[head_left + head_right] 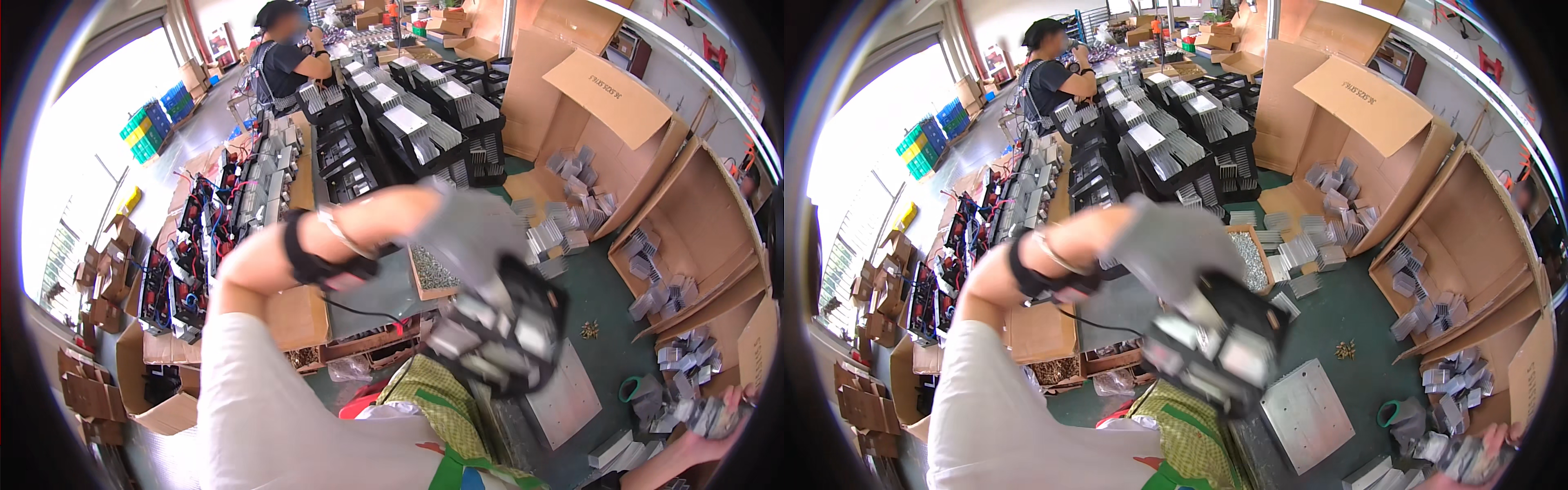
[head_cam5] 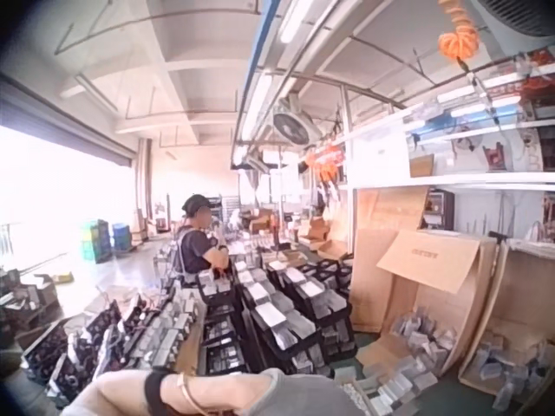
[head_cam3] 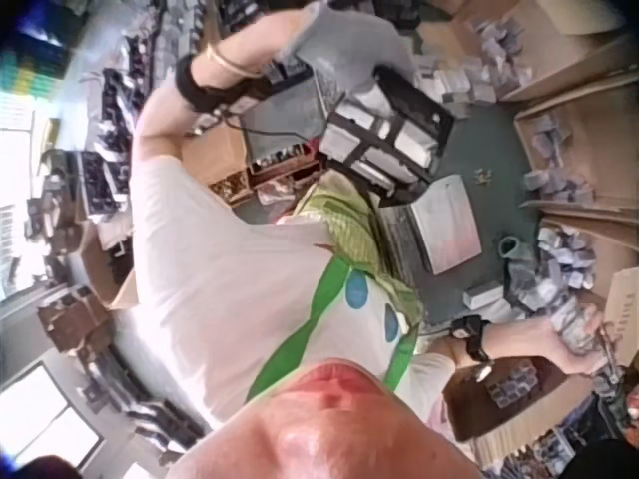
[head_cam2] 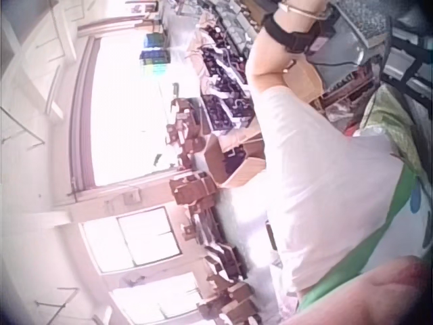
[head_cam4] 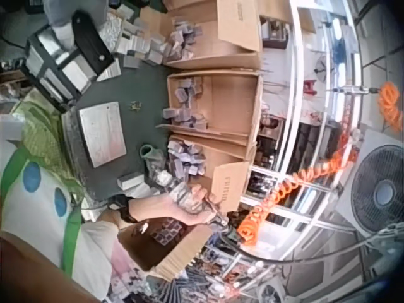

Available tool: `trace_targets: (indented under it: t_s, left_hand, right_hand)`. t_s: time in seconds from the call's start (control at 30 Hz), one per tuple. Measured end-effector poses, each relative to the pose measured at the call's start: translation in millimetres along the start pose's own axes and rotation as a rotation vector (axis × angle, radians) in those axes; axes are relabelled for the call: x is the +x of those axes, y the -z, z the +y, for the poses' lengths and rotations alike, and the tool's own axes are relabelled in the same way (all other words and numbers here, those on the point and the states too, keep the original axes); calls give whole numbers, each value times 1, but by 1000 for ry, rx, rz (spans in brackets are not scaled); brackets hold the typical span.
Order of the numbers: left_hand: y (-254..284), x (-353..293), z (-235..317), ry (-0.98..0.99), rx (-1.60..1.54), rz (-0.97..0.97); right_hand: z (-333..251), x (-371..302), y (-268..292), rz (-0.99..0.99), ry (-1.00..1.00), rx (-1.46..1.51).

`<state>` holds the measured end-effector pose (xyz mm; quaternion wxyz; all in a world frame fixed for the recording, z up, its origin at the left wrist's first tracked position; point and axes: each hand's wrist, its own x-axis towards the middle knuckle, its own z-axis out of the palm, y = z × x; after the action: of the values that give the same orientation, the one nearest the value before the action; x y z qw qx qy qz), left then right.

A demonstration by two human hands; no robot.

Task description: Assembling metal heat sinks and electronic modules using an electric screwdriver at a workshop station.

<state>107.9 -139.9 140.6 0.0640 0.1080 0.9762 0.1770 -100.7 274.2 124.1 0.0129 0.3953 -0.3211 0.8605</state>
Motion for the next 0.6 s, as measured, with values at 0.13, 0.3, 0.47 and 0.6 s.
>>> trace_targets:
  t_s: [0.13,0.3,0.47,0.6]
  left_hand:
    - [82,-106,-18,690,494,97]
    - [111,-163,-63,989,1032,-94]
    - [116,-206,-151,291,1498,299]
    - [97,-219,-222,863,1093,396]
  right_hand:
    - [64,-18,35,498,8,-437]
    - [129,-36,51,467,-151,-588]
    - [149,-31,54,426,-206,-593]
    - [148,-27,68,531,-188,-689]
